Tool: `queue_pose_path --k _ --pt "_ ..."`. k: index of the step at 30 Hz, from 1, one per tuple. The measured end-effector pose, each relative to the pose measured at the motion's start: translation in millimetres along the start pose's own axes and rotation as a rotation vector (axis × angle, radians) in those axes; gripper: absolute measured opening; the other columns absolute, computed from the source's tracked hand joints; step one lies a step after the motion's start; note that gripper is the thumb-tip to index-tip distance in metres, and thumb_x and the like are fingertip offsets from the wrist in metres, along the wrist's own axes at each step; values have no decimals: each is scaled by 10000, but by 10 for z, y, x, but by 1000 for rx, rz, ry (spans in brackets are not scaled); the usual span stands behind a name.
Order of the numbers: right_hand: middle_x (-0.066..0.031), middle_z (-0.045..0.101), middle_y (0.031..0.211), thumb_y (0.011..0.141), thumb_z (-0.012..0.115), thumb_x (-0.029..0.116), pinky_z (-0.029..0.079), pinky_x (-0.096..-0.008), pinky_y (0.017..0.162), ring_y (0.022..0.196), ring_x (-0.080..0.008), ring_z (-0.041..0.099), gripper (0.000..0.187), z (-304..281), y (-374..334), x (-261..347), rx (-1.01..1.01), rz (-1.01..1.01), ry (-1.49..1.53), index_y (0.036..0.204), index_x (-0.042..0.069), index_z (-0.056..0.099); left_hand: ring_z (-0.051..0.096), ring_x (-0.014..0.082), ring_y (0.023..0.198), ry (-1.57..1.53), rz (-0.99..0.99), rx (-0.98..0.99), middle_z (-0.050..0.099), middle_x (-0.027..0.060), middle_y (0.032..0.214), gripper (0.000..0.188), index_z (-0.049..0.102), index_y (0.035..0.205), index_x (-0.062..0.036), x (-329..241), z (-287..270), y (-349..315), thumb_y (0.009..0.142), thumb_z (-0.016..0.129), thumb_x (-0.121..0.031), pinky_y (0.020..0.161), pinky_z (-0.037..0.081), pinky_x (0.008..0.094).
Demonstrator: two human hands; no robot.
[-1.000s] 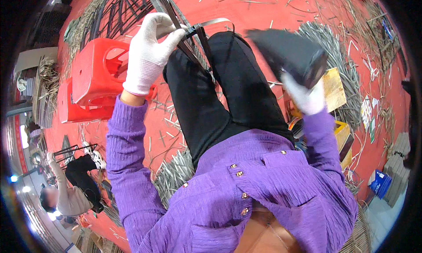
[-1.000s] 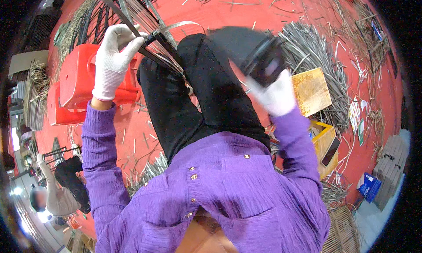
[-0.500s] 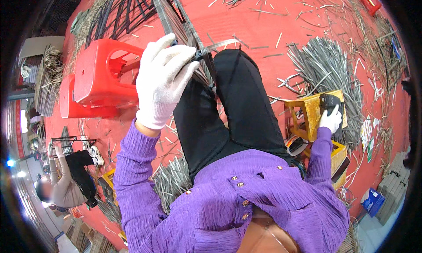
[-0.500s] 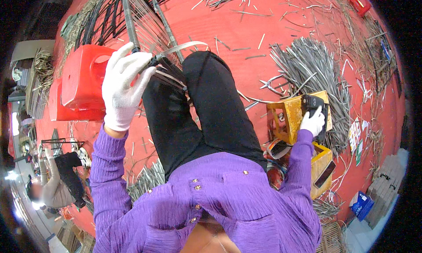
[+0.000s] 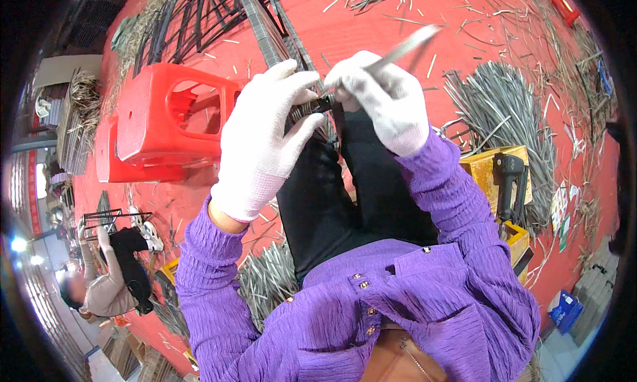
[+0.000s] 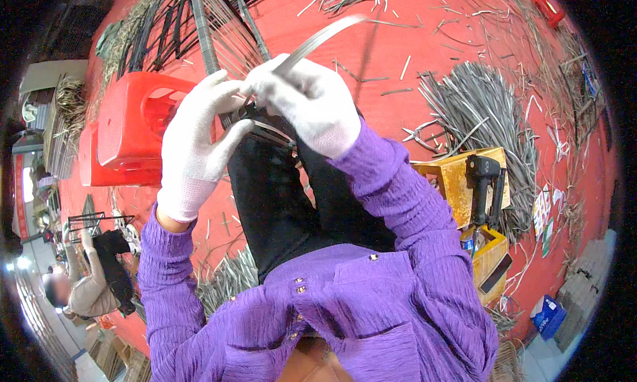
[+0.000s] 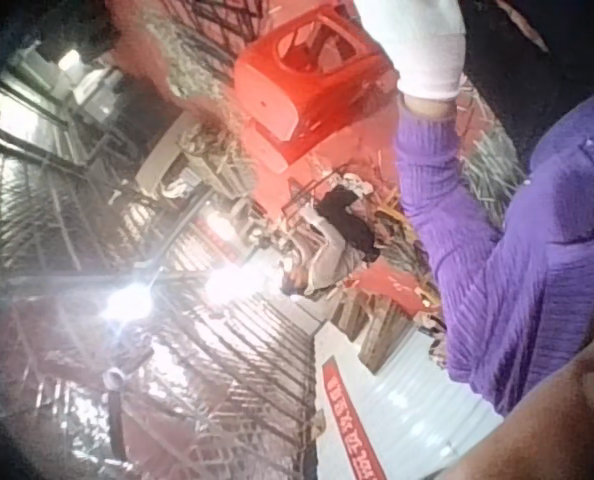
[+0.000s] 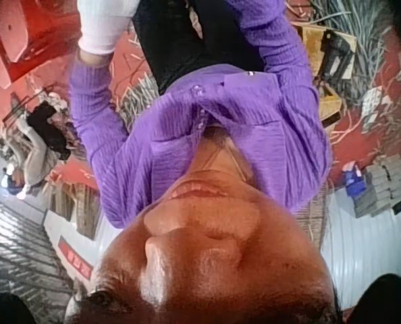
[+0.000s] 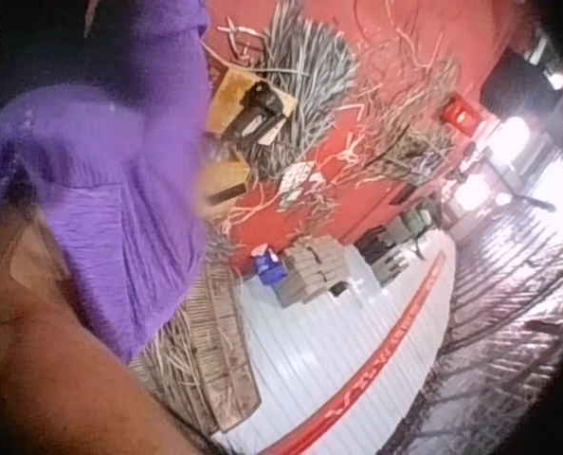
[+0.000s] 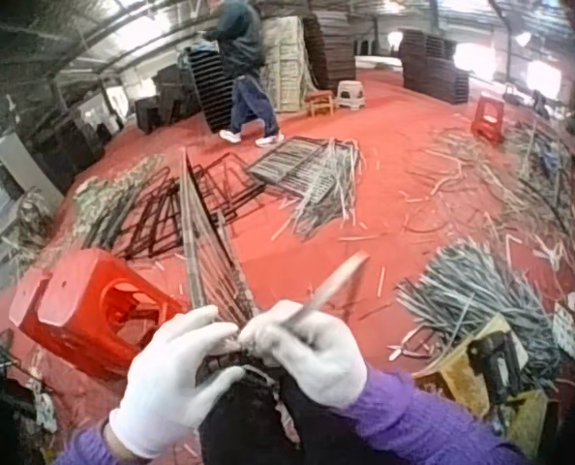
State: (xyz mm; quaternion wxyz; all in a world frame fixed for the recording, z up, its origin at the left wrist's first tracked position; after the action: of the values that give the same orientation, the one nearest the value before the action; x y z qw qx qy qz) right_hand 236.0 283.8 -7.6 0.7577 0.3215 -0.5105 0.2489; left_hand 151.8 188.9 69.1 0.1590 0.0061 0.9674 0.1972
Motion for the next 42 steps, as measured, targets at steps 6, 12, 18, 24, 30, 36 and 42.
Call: queue_pose_path --k 6,12,18,24,30,36,42 --pt "-68 648 839 1044 467 177 506 -277 745 784 -138 620 320 -133 -560 -304 -337 284 -48 1199 -65 608 598 341 1164 -86 39 60 629 165 1237 402 647 1162 -70 28 24 30 780 766 -99 972 476 393" --pt "-150 583 814 1000 499 85 465 -340 664 729 -298 611 126 385 -502 -458 -189 -15 -247 1015 -21 567 604 331 1183 -91 71 76 635 197 1227 256 696 1024 -56 43 10 97 787 762 -124 971 477 388" --pt "-156 587 809 923 586 23 489 -393 649 733 -347 614 321 456 -611 -641 -152 28 -518 1230 -27 509 598 314 1201 -79 76 53 636 191 1235 205 703 962 -62 42 -9 85 783 771 -135 986 468 404" --pt "-169 619 905 834 677 53 523 -413 696 776 -368 641 556 458 -659 -428 -202 -93 -769 1340 -16 459 558 312 1265 -66 90 94 644 183 1230 201 706 940 -54 88 45 116 774 782 -139 1012 447 416" --pt "-199 618 916 846 652 47 522 -437 674 787 -380 647 476 483 -637 -434 -263 -105 -721 1287 -14 484 541 322 1289 -123 69 126 654 179 1225 222 717 944 -54 125 50 116 750 793 -133 1009 449 413" --pt "-153 621 779 916 536 3 514 -373 629 716 -301 655 239 424 -494 -600 -122 86 -441 1155 -9 540 543 326 1282 -118 83 120 670 160 1188 221 721 952 -59 105 52 119 750 789 -119 1001 454 415" --pt "-138 646 718 905 652 113 515 -397 585 673 -315 675 174 340 -471 -355 -195 -18 -771 1071 61 638 591 312 1148 -4 185 36 692 93 1050 239 707 943 -83 3 3 107 733 803 -145 966 452 427"
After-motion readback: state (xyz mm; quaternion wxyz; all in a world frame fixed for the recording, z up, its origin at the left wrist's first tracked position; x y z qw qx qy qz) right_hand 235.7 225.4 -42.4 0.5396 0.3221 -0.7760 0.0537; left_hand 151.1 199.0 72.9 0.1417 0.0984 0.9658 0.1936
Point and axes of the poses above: each hand's wrist, its own y-axis towards the middle knuckle, its own z-axis out of the palm, x = y × z, the point moved 10 cm from there along y, towards the middle knuckle
